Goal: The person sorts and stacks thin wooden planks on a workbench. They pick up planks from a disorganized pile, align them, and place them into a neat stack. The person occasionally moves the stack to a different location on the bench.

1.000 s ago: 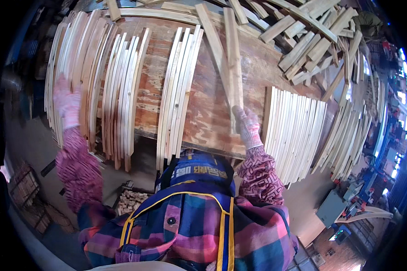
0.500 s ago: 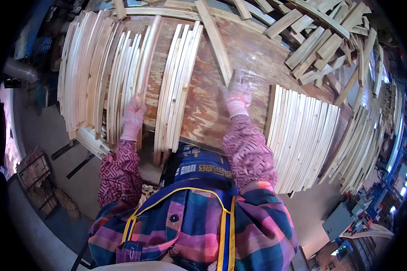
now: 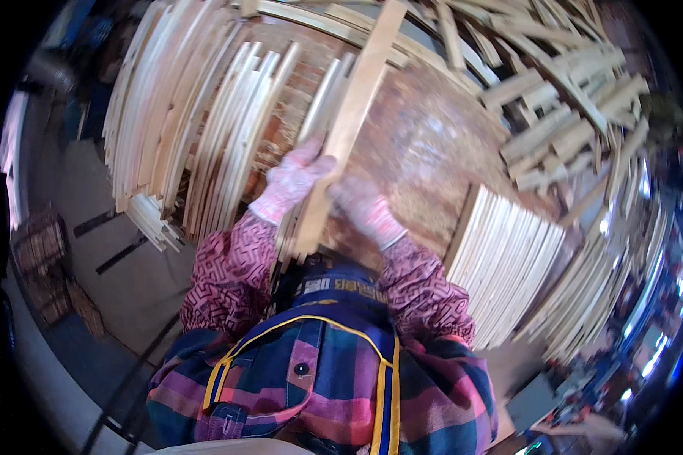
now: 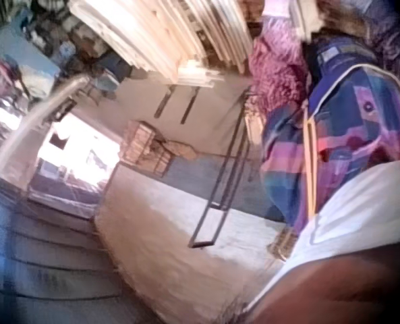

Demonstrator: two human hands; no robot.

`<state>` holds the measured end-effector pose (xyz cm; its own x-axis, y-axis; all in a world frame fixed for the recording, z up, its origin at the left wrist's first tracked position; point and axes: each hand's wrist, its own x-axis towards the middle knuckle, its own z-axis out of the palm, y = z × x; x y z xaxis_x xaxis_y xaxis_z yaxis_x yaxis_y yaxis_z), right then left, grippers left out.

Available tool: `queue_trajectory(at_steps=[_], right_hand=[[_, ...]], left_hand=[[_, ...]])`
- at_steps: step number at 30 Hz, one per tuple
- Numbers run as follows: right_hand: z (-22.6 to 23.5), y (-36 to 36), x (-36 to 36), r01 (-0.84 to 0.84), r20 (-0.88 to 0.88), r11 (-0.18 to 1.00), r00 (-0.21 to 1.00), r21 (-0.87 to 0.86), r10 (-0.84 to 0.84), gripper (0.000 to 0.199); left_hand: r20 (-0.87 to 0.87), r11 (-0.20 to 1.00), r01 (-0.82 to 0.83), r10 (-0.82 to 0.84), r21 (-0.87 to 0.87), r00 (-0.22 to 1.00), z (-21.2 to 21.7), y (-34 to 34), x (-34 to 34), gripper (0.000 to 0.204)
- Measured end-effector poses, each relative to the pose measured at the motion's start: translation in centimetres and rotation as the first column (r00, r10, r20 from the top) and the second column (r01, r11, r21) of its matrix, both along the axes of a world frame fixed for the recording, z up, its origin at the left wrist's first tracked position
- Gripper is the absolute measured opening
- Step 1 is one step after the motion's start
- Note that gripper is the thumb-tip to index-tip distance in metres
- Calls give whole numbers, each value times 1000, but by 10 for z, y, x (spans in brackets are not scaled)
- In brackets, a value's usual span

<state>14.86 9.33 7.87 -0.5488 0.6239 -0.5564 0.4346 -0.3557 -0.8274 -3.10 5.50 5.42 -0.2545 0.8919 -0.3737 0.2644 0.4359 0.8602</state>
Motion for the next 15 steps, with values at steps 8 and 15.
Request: queue_trajectory(at_steps=[8,15], right_hand=[[-28,238,-73,-240,342,543,935,805,-92,35],[-22,314,-166,-764,879,554,463,330,116,73]], left_hand=[[-697,973,-159,229,165,680,60,-6,-214,52],[-905,985,-122,-63,-126,420,71,-36,-362,63]])
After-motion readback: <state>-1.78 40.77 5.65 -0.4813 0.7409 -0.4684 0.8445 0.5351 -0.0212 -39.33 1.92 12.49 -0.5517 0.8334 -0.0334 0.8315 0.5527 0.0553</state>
